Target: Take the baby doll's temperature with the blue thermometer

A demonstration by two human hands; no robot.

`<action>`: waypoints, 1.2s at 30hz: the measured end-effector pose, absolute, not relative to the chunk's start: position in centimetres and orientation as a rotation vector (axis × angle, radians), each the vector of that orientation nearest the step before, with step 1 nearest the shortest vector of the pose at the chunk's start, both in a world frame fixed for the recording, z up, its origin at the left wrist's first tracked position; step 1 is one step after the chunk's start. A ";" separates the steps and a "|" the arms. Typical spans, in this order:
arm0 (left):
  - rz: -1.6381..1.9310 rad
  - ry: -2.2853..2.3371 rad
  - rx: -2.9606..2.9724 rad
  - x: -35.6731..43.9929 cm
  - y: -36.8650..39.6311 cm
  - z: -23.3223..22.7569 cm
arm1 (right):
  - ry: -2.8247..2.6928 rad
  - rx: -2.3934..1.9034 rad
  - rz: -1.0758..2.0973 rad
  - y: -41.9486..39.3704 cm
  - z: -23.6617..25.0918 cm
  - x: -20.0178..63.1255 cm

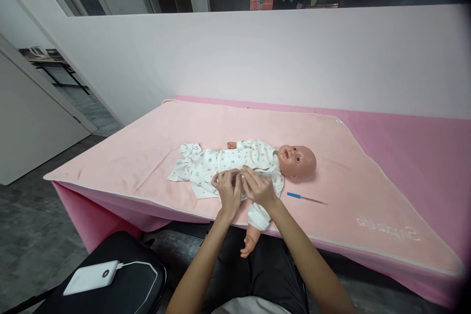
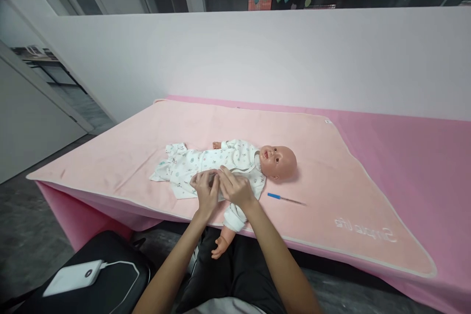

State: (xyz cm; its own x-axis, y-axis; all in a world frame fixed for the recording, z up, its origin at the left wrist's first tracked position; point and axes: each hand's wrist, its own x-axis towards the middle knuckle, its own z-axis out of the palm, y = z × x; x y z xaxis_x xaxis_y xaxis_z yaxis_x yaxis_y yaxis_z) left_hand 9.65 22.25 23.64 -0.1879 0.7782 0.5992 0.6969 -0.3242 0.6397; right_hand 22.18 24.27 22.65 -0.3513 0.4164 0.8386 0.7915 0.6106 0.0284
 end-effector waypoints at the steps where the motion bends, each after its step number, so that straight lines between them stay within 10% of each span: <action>1: 1.553 1.768 1.950 9.6 22.3 23.6 | -2.048 -0.961 -0.529 24.2 22.7 22.0; 36: 1.619 1.737 1.820 9.6 22.3 23.6 | -2.074 -1.122 -0.422 24.5 22.9 21.5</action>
